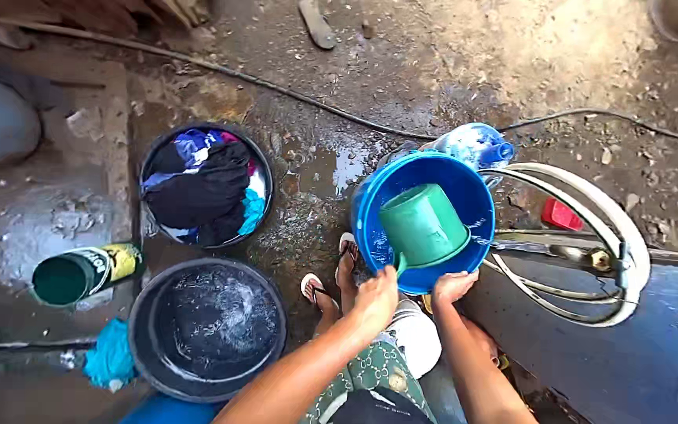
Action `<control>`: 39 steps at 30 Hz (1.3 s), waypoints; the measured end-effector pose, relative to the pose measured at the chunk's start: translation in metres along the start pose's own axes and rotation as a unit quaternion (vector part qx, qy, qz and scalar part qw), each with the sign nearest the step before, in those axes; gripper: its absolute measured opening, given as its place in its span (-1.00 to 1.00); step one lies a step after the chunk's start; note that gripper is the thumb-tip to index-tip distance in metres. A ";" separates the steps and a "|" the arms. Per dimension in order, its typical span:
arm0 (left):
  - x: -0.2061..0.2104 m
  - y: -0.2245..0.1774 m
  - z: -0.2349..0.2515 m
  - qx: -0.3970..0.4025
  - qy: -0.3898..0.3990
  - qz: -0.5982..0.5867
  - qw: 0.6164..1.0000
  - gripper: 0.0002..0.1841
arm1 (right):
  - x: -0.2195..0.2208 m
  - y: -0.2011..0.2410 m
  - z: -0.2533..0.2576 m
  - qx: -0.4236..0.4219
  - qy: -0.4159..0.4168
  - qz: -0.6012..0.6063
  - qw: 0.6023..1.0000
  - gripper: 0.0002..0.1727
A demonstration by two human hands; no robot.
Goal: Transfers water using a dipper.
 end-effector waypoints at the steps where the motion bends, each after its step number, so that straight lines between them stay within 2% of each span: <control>1: 0.000 -0.026 0.031 -0.003 0.009 0.022 1.000 -0.51 | 0.001 -0.001 0.001 -0.001 -0.001 0.001 1.000 -0.44; 4: -0.004 -0.060 0.140 -0.083 -0.039 0.023 0.996 -0.42 | 0.002 -0.005 0.002 -0.015 -0.011 -0.002 1.000 -0.45; 7: 0.007 -0.053 0.229 -0.143 -0.098 -0.020 0.985 -0.43 | 0.002 -0.004 0.002 -0.028 -0.019 -0.003 0.999 -0.46; 9: 0.042 -0.055 0.261 -0.158 -0.059 -0.024 0.985 -0.44 | 0.001 -0.006 0.003 -0.034 -0.028 0.001 0.999 -0.47; 11: 0.077 -0.074 0.269 -0.131 0.014 0.001 0.991 -0.46 | 0.001 -0.006 0.003 -0.035 -0.032 0.005 0.999 -0.48; 13: 0.079 -0.089 0.274 -0.083 0.069 -0.027 0.994 -0.47 | 0.002 -0.007 0.003 -0.031 -0.034 0.011 0.999 -0.48; 16: 0.062 -0.082 0.286 -0.053 0.143 -0.033 0.988 -0.34 | 0.003 -0.010 0.003 -0.009 -0.025 0.024 0.999 -0.48; 19: 0.045 -0.062 0.269 -0.043 0.177 -0.034 0.983 -0.36 | 0.002 -0.006 0.002 -0.003 -0.016 0.031 0.999 -0.47; 24: 0.021 -0.050 0.188 0.011 0.211 -0.125 0.969 -0.54 | 0.002 -0.005 -0.002 -0.008 -0.026 0.034 0.999 -0.48; 28: 0.010 -0.039 0.132 0.064 0.218 -0.189 0.955 -0.60 | 0.003 -0.006 -0.002 -0.003 -0.007 0.041 0.999 -0.45; 34: 0.004 -0.008 0.049 0.180 0.186 -0.258 0.931 -0.68 | 0.005 -0.005 -0.001 -0.049 0.011 0.048 0.998 -0.41; 39: 0.011 0.052 -0.021 0.231 0.120 -0.317 0.912 -0.69 | 0.005 -0.014 0.003 -0.063 -0.024 0.146 0.987 -0.42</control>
Point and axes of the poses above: each hand's wrist, its own z-axis towards the middle knuckle, its own x-axis out of the palm, y = z × x, the point moved 10 cm from there along z, towards the middle knuckle, and after that the axes turned 9 degrees about -x, right-handed, at the moved point
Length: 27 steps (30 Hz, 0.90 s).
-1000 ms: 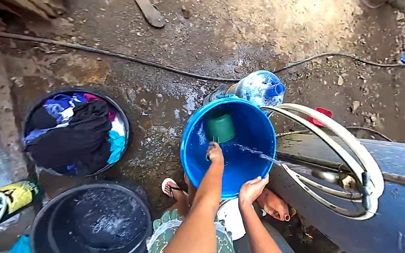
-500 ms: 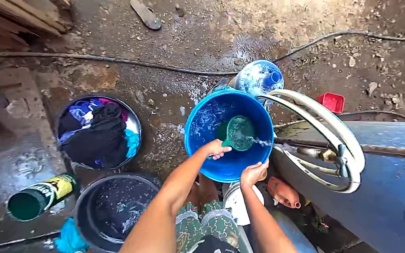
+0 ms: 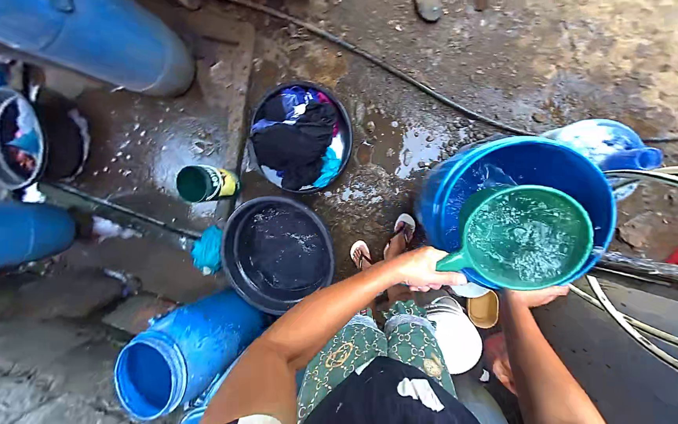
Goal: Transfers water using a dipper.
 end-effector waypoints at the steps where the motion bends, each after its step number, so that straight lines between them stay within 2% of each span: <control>1: -0.001 0.011 -0.019 0.007 -0.017 -0.006 1.000 -0.69 | 0.000 -0.003 0.001 0.004 -0.001 -0.009 1.000 -0.42; 5: -0.008 0.072 -0.095 -0.011 -0.105 -0.002 0.994 -0.61 | 0.005 0.004 0.002 0.019 0.059 -0.161 0.985 -0.28; 8: -0.011 0.139 -0.150 -0.065 -0.172 -0.036 0.982 -0.60 | 0.007 0.002 0.002 0.026 0.069 -0.179 0.981 -0.25; 11: -0.006 0.218 -0.197 -0.128 -0.229 -0.137 0.955 -0.66 | 0.006 0.001 0.003 0.030 0.068 -0.188 0.979 -0.24; 14: 0.004 0.292 -0.235 -0.203 -0.273 -0.242 0.909 -0.72 | 0.003 0.017 -0.007 0.034 0.083 -0.225 0.970 -0.28; 17: 0.006 0.355 -0.258 -0.286 -0.334 -0.312 0.842 -0.71 | -0.002 0.047 -0.024 0.041 0.119 -0.293 0.948 -0.36; 19: 0.002 0.394 -0.268 -0.360 -0.365 -0.305 0.803 -0.64 | -0.002 0.044 -0.022 0.043 0.107 -0.324 0.939 -0.33; 21: -0.004 0.428 -0.276 -0.443 -0.373 -0.270 0.769 -0.53 | -0.002 0.037 -0.017 0.032 0.099 -0.285 0.953 -0.29; 25: -0.004 0.465 -0.294 -0.541 -0.395 -0.254 0.698 -0.47 | -0.005 0.046 -0.025 0.038 0.079 -0.240 0.967 -0.33; 27: 0.002 0.465 -0.301 -0.558 -0.417 -0.250 0.672 -0.49 | -0.005 0.047 -0.027 0.045 0.093 -0.290 0.951 -0.34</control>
Point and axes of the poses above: each hand's wrist, its own z-axis towards the middle knuckle, its own x-axis out of the palm, y = z × x, the point moved 10 cm from there along z, towards the middle knuckle, and after that the axes turned 9 degrees about -x, right-handed, at the moved point
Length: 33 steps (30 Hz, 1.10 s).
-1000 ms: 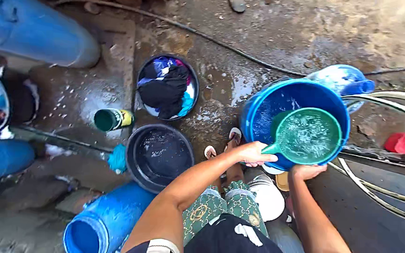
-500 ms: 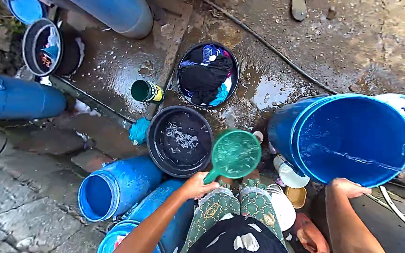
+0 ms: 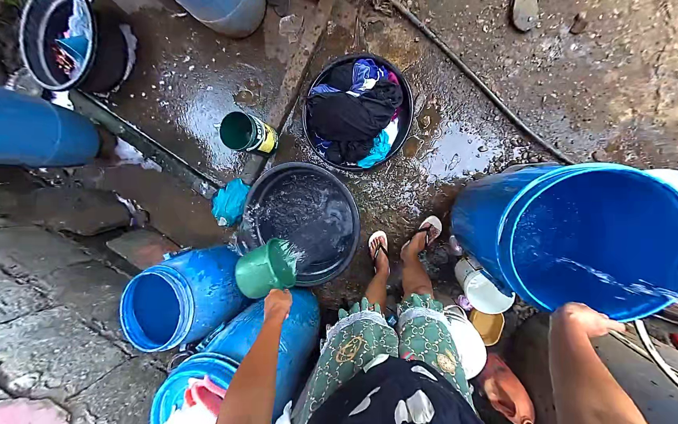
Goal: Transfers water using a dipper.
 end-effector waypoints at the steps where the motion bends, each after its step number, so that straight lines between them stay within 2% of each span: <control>1: 0.001 0.005 -0.001 -0.007 -0.013 -0.004 1.000 -0.51 | 0.001 -0.002 0.002 0.001 0.003 -0.034 0.999 -0.35; 3: 0.004 0.012 -0.002 -0.020 -0.039 0.005 0.999 -0.54 | 0.010 -0.012 0.017 0.000 -0.017 -0.057 0.998 -0.34; 8: 0.013 0.013 -0.015 -0.066 -0.110 0.013 0.992 -0.46 | 0.014 -0.018 0.023 0.003 -0.038 0.045 0.998 -0.31; 10: 0.014 -0.003 -0.029 -0.069 -0.144 -0.008 0.987 -0.41 | 0.005 -0.010 0.014 0.009 -0.022 0.051 0.998 -0.33; 11: 0.014 -0.021 -0.042 -0.047 -0.148 -0.011 0.988 -0.39 | 0.004 -0.008 0.011 0.013 -0.012 0.056 0.998 -0.34; 14: 0.015 -0.104 -0.122 0.122 -0.142 -0.027 0.982 -0.40 | 0.019 -0.022 0.027 -0.004 -0.017 0.073 0.997 -0.25; 16: 0.025 -0.161 -0.204 0.270 -0.119 -0.003 0.955 -0.43 | 0.018 -0.025 0.029 -0.007 -0.014 0.111 0.994 -0.24; 18: 0.047 -0.205 -0.295 0.383 -0.076 0.095 0.916 -0.45 | 0.012 -0.022 0.028 0.004 -0.024 0.129 0.991 -0.32; 20: 0.080 -0.237 -0.377 0.444 -0.028 0.240 0.863 -0.48 | 0.010 -0.020 0.029 0.010 -0.030 0.140 0.990 -0.39; 22: 0.126 -0.269 -0.440 0.490 0.003 0.377 0.786 -0.49 | 0.012 -0.021 0.031 0.021 -0.035 0.150 0.988 -0.44; 24: 0.188 -0.303 -0.477 0.517 0.009 0.479 0.710 -0.52 | 0.016 -0.026 0.033 0.029 -0.040 0.161 0.986 -0.46; 26: 0.259 -0.346 -0.489 0.515 -0.013 0.538 0.667 -0.49 | 0.017 -0.030 0.034 0.034 -0.042 0.162 0.985 -0.46; 28: 0.322 -0.399 -0.473 0.493 -0.056 0.553 0.670 -0.42 | 0.016 -0.029 0.034 0.037 -0.051 0.157 0.986 -0.46; 30: 0.370 -0.448 -0.437 0.480 -0.080 0.504 0.713 -0.39 | 0.016 -0.030 0.033 0.031 -0.060 0.154 0.986 -0.47; 32: 0.408 -0.475 -0.398 0.467 -0.088 0.445 0.759 -0.38 | 0.018 -0.029 0.035 0.017 -0.066 0.160 0.985 -0.47; 33: 0.427 -0.474 -0.382 0.448 -0.084 0.444 0.771 -0.39 | 0.019 -0.029 0.035 0.013 -0.069 0.162 0.984 -0.48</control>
Point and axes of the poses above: each hand's wrist, its own z-axis towards the middle knuckle, its own x-axis out of the palm, y = z × x, the point moved 10 cm from there along z, towards the middle knuckle, and after that the axes turned 9 degrees about -x, right-handed, at the moved point
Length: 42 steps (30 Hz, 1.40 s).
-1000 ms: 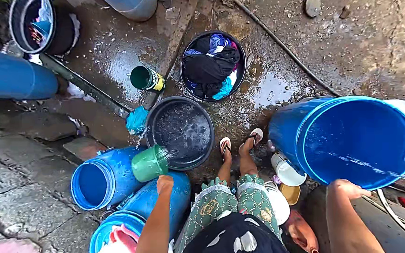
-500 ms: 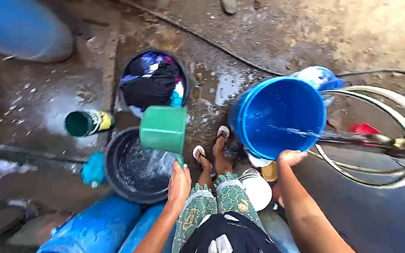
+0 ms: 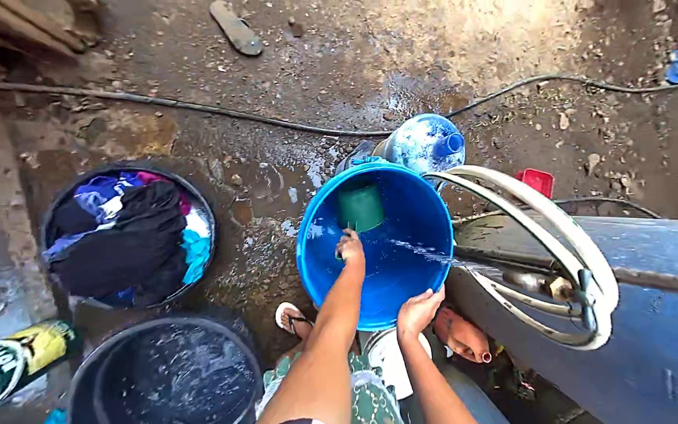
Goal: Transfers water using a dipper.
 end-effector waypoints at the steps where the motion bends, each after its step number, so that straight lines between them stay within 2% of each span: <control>1: 0.022 -0.005 0.003 -0.009 0.030 0.007 0.999 -0.41 | 0.000 -0.002 -0.001 0.003 -0.004 0.000 1.000 -0.48; 2: 0.040 -0.012 0.000 -0.005 0.065 0.015 0.998 -0.44 | 0.000 -0.004 -0.001 0.007 -0.009 0.000 1.000 -0.48; 4: 0.046 -0.024 -0.004 0.037 0.120 0.011 0.992 -0.48 | 0.000 -0.003 -0.001 0.009 -0.017 0.002 1.000 -0.49; 6: 0.032 -0.029 0.010 0.084 0.160 0.008 0.983 -0.40 | -0.001 -0.004 -0.001 0.012 -0.014 0.001 1.000 -0.50; 9: 0.005 -0.020 0.019 0.111 0.219 0.053 0.968 -0.30 | 0.002 -0.002 -0.001 0.019 -0.007 0.004 1.000 -0.49; 11: -0.006 -0.011 0.001 0.126 0.253 0.067 0.957 -0.30 | 0.000 -0.002 -0.003 0.024 -0.002 0.002 1.000 -0.49; 15: -0.037 0.008 -0.048 0.172 0.274 0.066 0.944 -0.36 | 0.000 0.003 -0.005 0.006 -0.004 0.003 1.000 -0.49; 20: -0.064 0.045 -0.118 0.245 0.291 -0.027 0.924 -0.50 | -0.001 0.004 -0.008 0.008 0.022 0.007 1.000 -0.44; 23: -0.075 0.078 -0.158 0.296 0.281 -0.093 0.908 -0.57 | 0.002 0.001 -0.007 -0.026 0.018 0.036 0.999 -0.43; 27: -0.082 0.142 -0.206 0.334 0.243 -0.173 0.894 -0.60 | 0.001 0.000 -0.010 -0.049 0.011 0.103 0.993 -0.37; 30: -0.076 0.196 -0.233 0.349 0.204 -0.223 0.887 -0.61 | 0.000 -0.004 -0.010 -0.048 0.001 0.145 0.988 -0.39; 31: -0.071 0.216 -0.240 0.349 0.190 -0.236 0.887 -0.60 | -0.001 0.000 -0.012 -0.049 0.008 0.126 0.991 -0.40; 34: -0.045 0.282 -0.254 0.328 0.142 -0.285 0.890 -0.54 | 0.004 -0.002 -0.006 -0.042 0.038 -0.037 0.998 -0.28; 36: -0.022 0.332 -0.261 0.294 0.112 -0.325 0.892 -0.51 | 0.011 -0.007 0.002 -0.039 0.059 -0.091 0.993 -0.22; 39: 0.022 0.411 -0.267 0.200 0.092 -0.375 0.901 -0.50 | 0.007 -0.001 -0.004 -0.064 0.057 -0.139 0.986 -0.28; 40: 0.040 0.437 -0.268 0.157 0.096 -0.390 0.902 -0.51 | -0.003 0.014 -0.019 -0.076 0.061 -0.167 0.981 -0.31; 42: 0.081 0.485 -0.267 0.062 0.114 -0.434 0.892 -0.53 | -0.026 0.053 -0.059 -0.057 0.147 -0.218 0.963 -0.33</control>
Point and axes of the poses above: each hand's wrist, its own z-axis towards the middle knuckle, its own x-axis out of the palm, y = z × x, the point moved 10 cm from there along z, towards the middle knuckle, and after that the axes turned 9 degrees about -x, right-handed, at the moved point
